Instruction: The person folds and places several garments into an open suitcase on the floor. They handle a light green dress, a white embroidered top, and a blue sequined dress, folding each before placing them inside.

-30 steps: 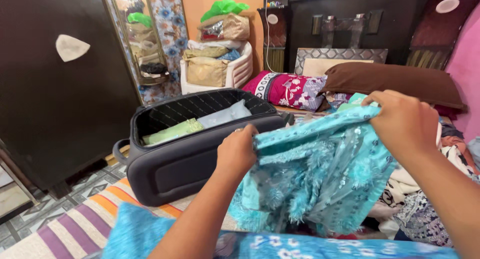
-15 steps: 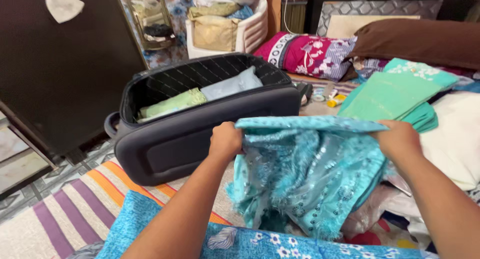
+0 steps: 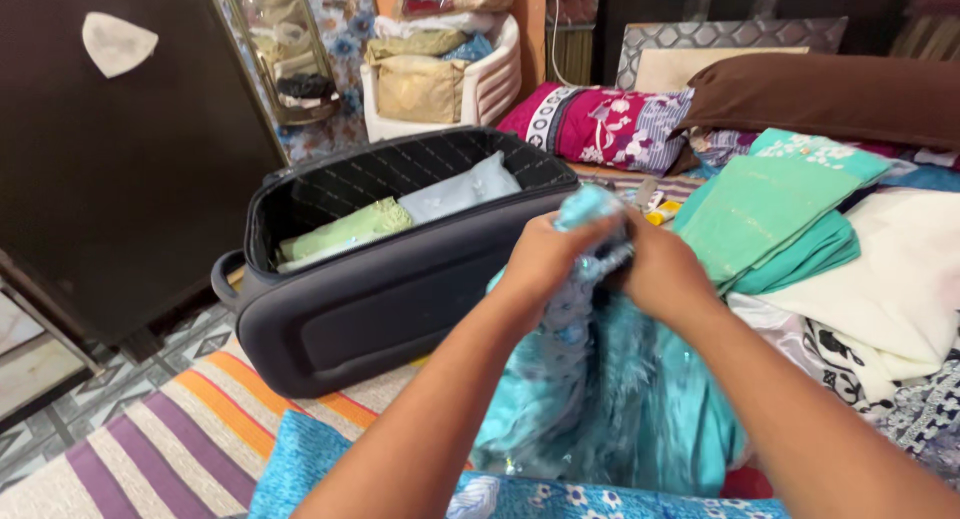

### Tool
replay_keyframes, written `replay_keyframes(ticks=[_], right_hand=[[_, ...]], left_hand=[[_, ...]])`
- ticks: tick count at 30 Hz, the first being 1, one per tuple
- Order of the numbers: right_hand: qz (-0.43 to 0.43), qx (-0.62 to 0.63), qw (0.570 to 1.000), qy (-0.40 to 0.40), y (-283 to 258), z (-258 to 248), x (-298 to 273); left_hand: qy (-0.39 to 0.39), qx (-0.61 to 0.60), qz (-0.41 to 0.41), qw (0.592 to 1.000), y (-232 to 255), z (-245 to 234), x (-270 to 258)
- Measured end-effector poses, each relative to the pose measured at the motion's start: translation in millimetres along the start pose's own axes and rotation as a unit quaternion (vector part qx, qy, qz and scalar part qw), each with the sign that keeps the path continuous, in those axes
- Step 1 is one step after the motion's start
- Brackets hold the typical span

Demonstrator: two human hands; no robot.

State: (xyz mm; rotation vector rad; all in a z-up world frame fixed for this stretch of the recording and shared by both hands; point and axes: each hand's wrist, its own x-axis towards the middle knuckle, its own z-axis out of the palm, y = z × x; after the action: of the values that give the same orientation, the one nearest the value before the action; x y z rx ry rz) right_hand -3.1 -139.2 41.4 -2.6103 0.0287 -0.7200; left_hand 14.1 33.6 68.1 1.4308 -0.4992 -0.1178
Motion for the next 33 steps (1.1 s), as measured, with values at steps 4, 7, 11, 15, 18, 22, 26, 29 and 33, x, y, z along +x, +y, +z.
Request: replay_keyframes(ticks=[4,7,11,15,18,22,26,29,33], right_hand=[[0.076,-0.094,0.992,-0.026,-10.9,-55.9,-10.5],[0.059,-0.108,0.988,0.096,-7.2,-92.8,-7.9],[0.115,-0.094,0.989,0.026,19.6,-137.0,9.2],[0.044,-0.008,0.996,-0.074,32.3,-126.2,24.2],[-0.020,0.051,0.997,-0.055,16.6,-97.4,22.8],[-0.048,0.173,0.983,-0.030,-23.5,-78.9,15.8],[-0.081,0.242,0.965,0.067,-28.0,-110.1,9.1],[0.044,0.120,0.990,0.059,-4.2,-127.8,-2.7],[0.082,-0.119,0.988,-0.055,31.2,-116.8,-29.6]], left_hand=[[0.071,0.467,0.074,0.878,43.2,-30.4,-21.2],[0.149,0.512,0.256,0.806,45.7,-68.7,-35.5],[0.210,0.428,-0.013,0.879,34.8,-93.0,-32.9],[0.040,0.201,-0.181,0.962,19.8,-55.8,-25.3],[-0.050,0.155,-0.125,0.979,7.2,-1.2,-21.2],[0.079,0.343,0.042,0.935,-9.1,44.8,-17.5],[0.257,0.387,0.090,0.881,-23.9,24.7,-26.6],[0.256,0.402,0.063,0.877,-21.7,-7.4,-29.8],[0.180,0.525,0.171,0.814,4.3,-48.5,-27.9]])
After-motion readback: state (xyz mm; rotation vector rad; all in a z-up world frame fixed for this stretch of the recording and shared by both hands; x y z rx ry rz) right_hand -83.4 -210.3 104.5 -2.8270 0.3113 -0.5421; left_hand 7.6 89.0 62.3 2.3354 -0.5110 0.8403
